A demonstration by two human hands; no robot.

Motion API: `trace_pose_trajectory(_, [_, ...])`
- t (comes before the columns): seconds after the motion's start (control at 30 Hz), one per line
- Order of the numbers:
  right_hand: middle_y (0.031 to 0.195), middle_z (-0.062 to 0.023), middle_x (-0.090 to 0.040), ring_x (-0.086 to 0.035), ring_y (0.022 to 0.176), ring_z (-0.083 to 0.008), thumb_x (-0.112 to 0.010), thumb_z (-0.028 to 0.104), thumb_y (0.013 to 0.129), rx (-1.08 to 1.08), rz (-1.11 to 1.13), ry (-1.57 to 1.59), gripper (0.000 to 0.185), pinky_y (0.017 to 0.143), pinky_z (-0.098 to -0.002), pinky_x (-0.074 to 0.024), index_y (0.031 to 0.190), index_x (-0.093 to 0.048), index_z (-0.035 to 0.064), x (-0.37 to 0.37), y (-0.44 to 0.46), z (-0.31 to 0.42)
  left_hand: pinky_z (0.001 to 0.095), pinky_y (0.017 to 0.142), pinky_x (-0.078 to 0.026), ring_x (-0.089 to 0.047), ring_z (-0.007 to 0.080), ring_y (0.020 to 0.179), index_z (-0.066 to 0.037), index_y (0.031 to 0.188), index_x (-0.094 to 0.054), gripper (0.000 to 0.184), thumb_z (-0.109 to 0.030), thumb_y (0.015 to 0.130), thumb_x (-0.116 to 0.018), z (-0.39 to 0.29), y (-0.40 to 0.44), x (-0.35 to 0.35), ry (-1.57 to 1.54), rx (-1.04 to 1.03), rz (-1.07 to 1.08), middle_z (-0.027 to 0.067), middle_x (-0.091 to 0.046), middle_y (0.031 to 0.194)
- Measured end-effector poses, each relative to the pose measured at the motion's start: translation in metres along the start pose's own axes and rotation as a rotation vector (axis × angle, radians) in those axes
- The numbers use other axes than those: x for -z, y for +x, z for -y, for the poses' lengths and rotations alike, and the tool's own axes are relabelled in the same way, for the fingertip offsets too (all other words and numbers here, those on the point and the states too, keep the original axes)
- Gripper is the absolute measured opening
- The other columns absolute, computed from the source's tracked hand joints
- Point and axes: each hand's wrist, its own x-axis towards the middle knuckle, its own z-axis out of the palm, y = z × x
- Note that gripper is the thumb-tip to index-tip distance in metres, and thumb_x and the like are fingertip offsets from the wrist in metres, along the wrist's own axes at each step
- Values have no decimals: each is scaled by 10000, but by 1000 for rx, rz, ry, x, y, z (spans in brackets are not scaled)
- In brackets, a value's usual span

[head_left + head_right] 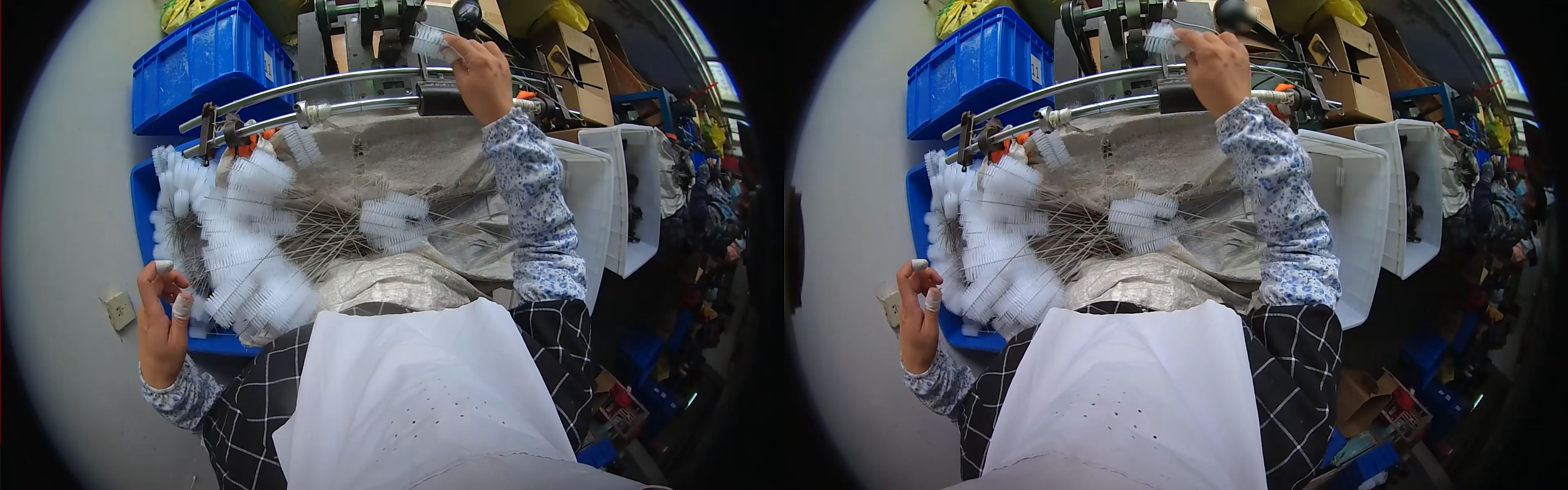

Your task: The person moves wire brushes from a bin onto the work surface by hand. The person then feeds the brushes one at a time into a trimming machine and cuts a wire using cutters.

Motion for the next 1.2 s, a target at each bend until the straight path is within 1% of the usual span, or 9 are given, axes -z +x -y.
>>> trace_pose_trajectory(0.07, [834, 0, -580, -485, 811, -192, -509, 178, 773, -93, 40, -188, 269, 737, -355, -360, 1035, -564, 195, -26, 6, -38, 274, 595, -411, -498, 171, 628, 10, 1036, -379, 324, -144, 795, -532, 8, -21, -3, 26, 134, 39, 105, -534, 757])
trace_pose_trajectory(0.13, [849, 11, -585, -482, 845, -187, -490, 191, 786, -134, 117, -242, 260, 760, -356, -346, 1031, -564, 230, -32, 11, -37, 265, 598, -410, -503, 163, 638, 16, 988, -420, 250, -98, 791, -522, 16, -35, -11, 30, 209, 241, 99, -536, 756])
trace_pose_trajectory(0.2, [861, 22, -586, -480, 864, -183, -472, 212, 804, -139, 139, -293, 255, 780, -361, -331, 1038, -561, 257, -34, 14, -39, 251, 589, -409, -507, 155, 614, 23, 920, -452, 199, -77, 773, -541, 20, -37, -19, -86, 279, 254, 95, -534, 699])
trace_pose_trajectory(0.43, [816, 16, -573, -489, 809, -178, -501, 194, 797, -58, 110, -224, 241, 730, -342, -345, 1028, -569, 209, -43, 17, -45, 255, 529, -410, -525, 153, 561, 24, 832, -487, 167, -90, 744, -571, 17, -39, -19, 14, 428, 188, 97, -548, 635])
trace_pose_trajectory(0.53, [812, 19, -572, -489, 802, -176, -503, 182, 797, -35, 111, -194, 237, 727, -333, -340, 1022, -575, 203, -42, 20, -44, 218, 471, -369, -481, 77, 512, 28, 774, -494, 126, -77, 754, -562, 28, -46, -21, 57, 413, 275, 41, -529, 574])
trace_pose_trajectory(0.9, [847, 38, -569, -463, 855, -158, -487, 199, 801, -96, 177, -212, 259, 812, -341, -307, 1030, -573, 282, -47, 20, -50, 207, 450, -365, -504, 81, 492, 28, 747, -534, 128, -95, 743, -568, 37, -48, -23, 67, 462, 277, 43, -550, 545])
trace_pose_trajectory(1.03, [954, 35, -562, -437, 971, -174, -468, 181, 815, -81, 213, -255, 292, 857, -393, -265, 1071, -541, 300, -52, 26, -58, 260, 491, -418, -572, 167, 511, 23, 775, -555, 107, -57, 705, -556, 35, -40, -24, 38, 501, 209, 106, -578, 576])
trace_pose_trajectory(1.13, [1103, 32, -517, -381, 1090, -184, -451, 153, 826, -62, 293, -260, 323, 905, -436, -210, 1112, -509, 290, -63, 32, -66, 251, 496, -416, -575, 149, 530, 31, 774, -556, 95, -50, 724, -544, 45, -41, -27, 73, 482, 237, 102, -581, 584])
trace_pose_trajectory(1.2, [1121, 28, -504, -376, 1093, -179, -444, 165, 833, -15, 321, -318, 333, 903, -439, -213, 1140, -481, 289, -63, 34, -69, 218, 453, -365, -490, 91, 488, 18, 764, -553, 92, -70, 756, -530, 47, -38, -31, -9, 432, 239, 51, -559, 560])
